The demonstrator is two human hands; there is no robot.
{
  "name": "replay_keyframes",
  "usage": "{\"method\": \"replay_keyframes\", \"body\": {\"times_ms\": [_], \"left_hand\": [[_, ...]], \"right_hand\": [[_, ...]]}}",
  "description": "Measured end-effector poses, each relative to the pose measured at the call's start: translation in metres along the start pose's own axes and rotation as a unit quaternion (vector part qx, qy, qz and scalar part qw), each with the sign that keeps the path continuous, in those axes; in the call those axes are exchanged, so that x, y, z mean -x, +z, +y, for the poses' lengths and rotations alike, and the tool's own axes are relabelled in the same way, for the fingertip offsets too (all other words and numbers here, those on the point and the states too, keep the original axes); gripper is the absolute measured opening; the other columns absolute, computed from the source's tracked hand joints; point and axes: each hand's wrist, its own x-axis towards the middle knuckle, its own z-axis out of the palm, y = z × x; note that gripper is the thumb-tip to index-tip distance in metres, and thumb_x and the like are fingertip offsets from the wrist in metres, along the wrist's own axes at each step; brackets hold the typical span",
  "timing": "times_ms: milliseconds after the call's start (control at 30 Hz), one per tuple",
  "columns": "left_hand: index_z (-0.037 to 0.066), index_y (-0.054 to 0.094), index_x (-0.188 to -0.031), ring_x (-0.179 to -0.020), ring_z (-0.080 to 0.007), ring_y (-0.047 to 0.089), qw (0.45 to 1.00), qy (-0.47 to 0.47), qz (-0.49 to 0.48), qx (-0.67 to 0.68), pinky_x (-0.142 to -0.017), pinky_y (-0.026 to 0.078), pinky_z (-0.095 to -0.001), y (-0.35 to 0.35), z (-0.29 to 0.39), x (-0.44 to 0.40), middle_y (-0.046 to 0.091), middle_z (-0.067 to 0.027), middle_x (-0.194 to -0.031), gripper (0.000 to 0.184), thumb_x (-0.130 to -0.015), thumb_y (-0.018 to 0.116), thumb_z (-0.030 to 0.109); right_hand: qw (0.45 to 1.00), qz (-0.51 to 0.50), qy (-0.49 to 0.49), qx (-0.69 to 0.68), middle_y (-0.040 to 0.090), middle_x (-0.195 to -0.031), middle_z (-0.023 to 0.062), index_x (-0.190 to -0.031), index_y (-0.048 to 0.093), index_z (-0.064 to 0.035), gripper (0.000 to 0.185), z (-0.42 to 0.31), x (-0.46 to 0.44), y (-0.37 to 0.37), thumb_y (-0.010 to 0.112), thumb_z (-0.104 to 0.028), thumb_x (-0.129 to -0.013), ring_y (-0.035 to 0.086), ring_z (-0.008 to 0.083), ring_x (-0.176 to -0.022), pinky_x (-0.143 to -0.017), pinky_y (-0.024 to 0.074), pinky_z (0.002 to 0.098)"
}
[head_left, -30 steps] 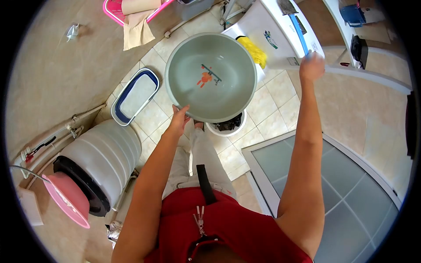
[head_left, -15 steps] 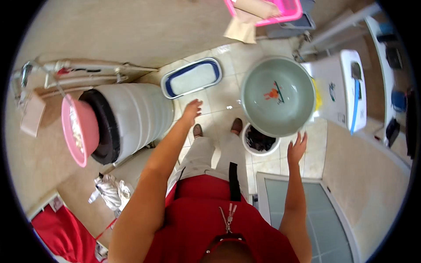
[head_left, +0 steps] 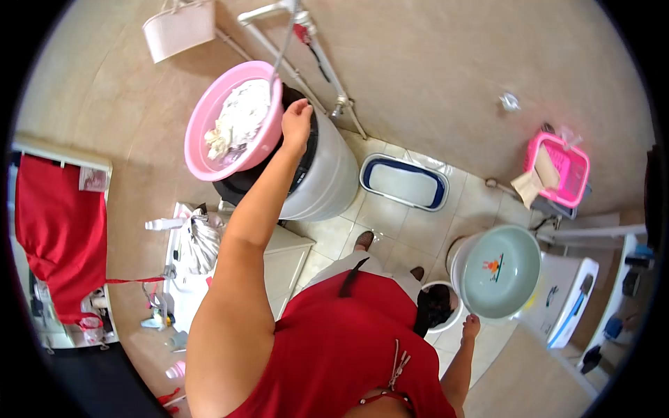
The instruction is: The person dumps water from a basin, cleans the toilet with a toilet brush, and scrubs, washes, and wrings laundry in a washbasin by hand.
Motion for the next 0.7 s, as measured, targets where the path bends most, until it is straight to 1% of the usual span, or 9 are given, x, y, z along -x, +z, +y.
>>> {"method": "replay_keyframes", "body": {"times_ms": [133, 200, 233, 267, 367, 400, 500, 600, 700], "left_hand": [[0.000, 0.062, -0.106, -0.101, -0.0357, 0.056, 0.919, 0.275, 0.103, -0.263, -0.091, 0.042, -0.0402, -0.084, 0.000, -0.022, 0.062, -0.0205, -0.102, 0.030, -0.079, 0.061, 0.014], [0.004, 0.055, -0.119, -0.112, -0.0366, 0.049, 0.880, 0.260, 0.096, -0.386, -0.093, 0.040, -0.0444, -0.131, -0.033, -0.062, 0.057, -0.0192, -0.116, 0.042, -0.080, 0.060, 0.020], [0.005, 0.052, -0.124, -0.116, -0.0375, 0.046, 0.854, 0.258, 0.101, -0.440, -0.094, 0.038, -0.0466, -0.148, -0.049, -0.079, 0.054, -0.0189, -0.122, 0.048, -0.080, 0.060, 0.022], [0.015, 0.039, -0.137, -0.129, -0.0398, 0.032, 0.839, 0.189, 0.063, -0.507, -0.099, 0.032, -0.0562, -0.164, -0.065, -0.094, 0.037, -0.0166, -0.141, 0.061, -0.083, 0.058, 0.033], [0.027, 0.027, -0.144, -0.137, -0.0400, 0.018, 0.770, 0.107, -0.098, -0.621, -0.102, 0.024, -0.0643, -0.194, -0.080, -0.113, 0.018, -0.0117, -0.151, 0.068, -0.085, 0.054, 0.047], [0.035, 0.017, -0.146, -0.139, -0.0397, 0.007, 0.792, 0.020, -0.172, -0.585, -0.102, 0.017, -0.0689, -0.198, -0.098, -0.129, 0.005, -0.0070, -0.154, 0.072, -0.084, 0.046, 0.060], [0.035, 0.009, -0.147, -0.139, -0.0405, 0.005, 0.776, -0.009, -0.185, -0.603, -0.102, 0.016, -0.0689, -0.195, -0.126, -0.139, 0.002, -0.0070, -0.155, 0.076, -0.085, 0.042, 0.062], [0.028, 0.012, -0.148, -0.139, -0.0417, 0.010, 0.785, -0.040, -0.176, -0.593, -0.104, 0.012, -0.0673, -0.187, -0.146, -0.152, 0.002, -0.0080, -0.155, 0.075, -0.085, 0.041, 0.058], [0.022, 0.017, -0.147, -0.137, -0.0424, 0.016, 0.779, -0.092, -0.210, -0.583, -0.106, 0.014, -0.0637, -0.180, -0.150, -0.169, 0.007, -0.0087, -0.154, 0.074, -0.085, 0.045, 0.050]], "right_hand": [[0.998, -0.033, -0.052, -0.012, 0.061, -0.087, 0.0087, -0.105, 0.057, 0.0013, 0.026, -0.054, -0.011, 0.032, 0.055, -0.014, -0.084, 0.057, 0.0147, -0.070, -0.062, 0.0479, 0.0288], [0.995, -0.052, -0.089, -0.019, 0.061, -0.089, 0.0066, -0.106, 0.056, -0.0005, 0.023, -0.098, 0.002, 0.058, 0.054, -0.011, -0.086, 0.056, 0.0138, -0.074, -0.062, 0.0478, 0.0280], [0.990, -0.079, -0.118, -0.006, 0.059, -0.083, 0.0049, -0.108, 0.057, -0.0026, 0.025, -0.114, 0.001, 0.070, 0.056, -0.015, -0.086, 0.056, 0.0146, -0.065, -0.056, 0.0461, 0.0256], [0.989, -0.093, -0.116, -0.011, 0.059, -0.082, 0.0046, -0.108, 0.057, -0.0019, 0.026, -0.129, 0.000, 0.084, 0.056, -0.015, -0.086, 0.056, 0.0147, -0.064, -0.057, 0.0467, 0.0260], [0.970, -0.108, -0.209, 0.062, 0.060, -0.081, 0.0052, -0.109, 0.057, -0.0013, 0.027, -0.180, 0.001, 0.132, 0.056, -0.015, -0.086, 0.058, 0.0152, -0.066, -0.061, 0.0481, 0.0275], [0.956, -0.107, -0.254, 0.099, 0.061, -0.082, 0.0057, -0.109, 0.057, -0.0013, 0.027, -0.197, 0.002, 0.146, 0.056, -0.015, -0.086, 0.058, 0.0153, -0.067, -0.062, 0.0485, 0.0280], [0.929, -0.109, -0.321, 0.150, 0.064, -0.085, 0.0077, -0.109, 0.058, -0.0015, 0.027, -0.260, 0.033, 0.188, 0.058, -0.017, -0.087, 0.061, 0.0158, -0.072, -0.067, 0.0494, 0.0295], [0.926, -0.165, -0.306, 0.146, 0.065, -0.091, 0.0101, -0.111, 0.059, -0.0018, 0.029, -0.328, 0.084, 0.223, 0.059, -0.018, -0.087, 0.062, 0.0175, -0.077, -0.071, 0.0499, 0.0310], [0.892, -0.197, -0.369, 0.173, 0.065, -0.090, 0.0108, -0.112, 0.059, -0.0028, 0.030, -0.376, 0.121, 0.246, 0.060, -0.018, -0.087, 0.062, 0.0192, -0.076, -0.070, 0.0499, 0.0317]]}}
